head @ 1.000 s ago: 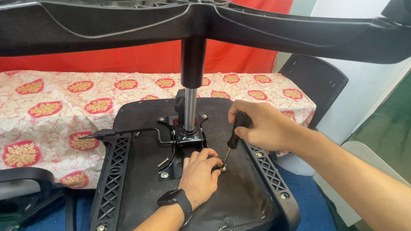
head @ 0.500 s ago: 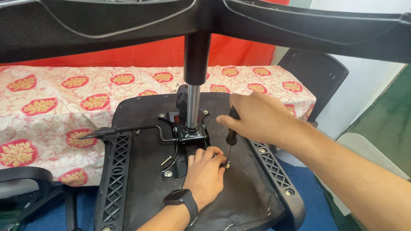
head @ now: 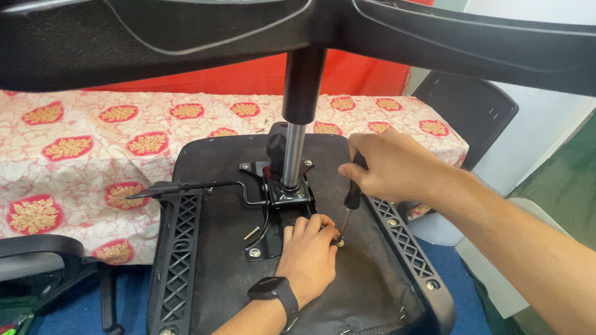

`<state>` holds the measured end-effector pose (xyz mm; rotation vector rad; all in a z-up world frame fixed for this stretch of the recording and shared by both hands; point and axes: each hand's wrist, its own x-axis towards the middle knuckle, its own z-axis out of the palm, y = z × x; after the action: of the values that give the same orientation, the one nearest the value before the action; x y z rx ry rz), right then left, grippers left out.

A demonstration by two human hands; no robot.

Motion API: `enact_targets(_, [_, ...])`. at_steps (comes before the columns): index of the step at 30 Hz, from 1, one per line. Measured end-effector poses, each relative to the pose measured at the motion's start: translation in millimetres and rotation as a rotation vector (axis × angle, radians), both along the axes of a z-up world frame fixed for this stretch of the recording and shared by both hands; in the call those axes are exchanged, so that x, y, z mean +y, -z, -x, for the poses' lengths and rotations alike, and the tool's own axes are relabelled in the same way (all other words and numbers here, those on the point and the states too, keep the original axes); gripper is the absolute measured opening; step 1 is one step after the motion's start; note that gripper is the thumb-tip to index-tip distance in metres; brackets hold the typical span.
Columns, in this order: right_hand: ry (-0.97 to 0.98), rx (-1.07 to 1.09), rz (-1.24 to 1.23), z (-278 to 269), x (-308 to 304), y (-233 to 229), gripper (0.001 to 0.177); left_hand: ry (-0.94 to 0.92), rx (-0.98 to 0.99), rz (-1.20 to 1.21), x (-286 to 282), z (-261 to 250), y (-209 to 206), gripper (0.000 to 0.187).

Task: The person uses a screwdriver to remove screws from the underside of an office chair seat. They detach the armrests and the central mounting plate, placing the removed screws and parts on the seat.

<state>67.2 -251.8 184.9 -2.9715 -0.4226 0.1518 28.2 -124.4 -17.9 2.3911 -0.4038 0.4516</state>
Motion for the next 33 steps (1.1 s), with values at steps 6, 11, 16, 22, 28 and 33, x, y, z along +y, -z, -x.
enact_targets(6, [-0.087,-0.202,0.168,5,0,-4,0.044,-0.004,-0.004,-0.025,0,2,-3,0.019])
enact_targets(11, [-0.127,-0.104,-0.070,7,-3,1,0.024,-0.007,-0.024,-0.052,-2,1,-3,0.021])
enact_targets(16, [-0.071,-0.030,-0.108,2,-4,4,0.019,-0.009,-0.011,-0.058,-1,2,-4,0.022])
enact_targets(22, [-0.125,-0.133,-0.053,-6,-15,7,0.033,-0.010,-0.008,-0.071,-2,3,-3,0.022])
enact_targets(28, [-0.125,-0.237,0.091,3,-16,1,0.054,-0.014,-0.016,-0.075,-3,3,-1,0.021])
enact_targets(33, [0.097,-0.020,0.015,20,-15,2,0.051,-0.025,-0.023,-0.076,-4,4,2,0.022])
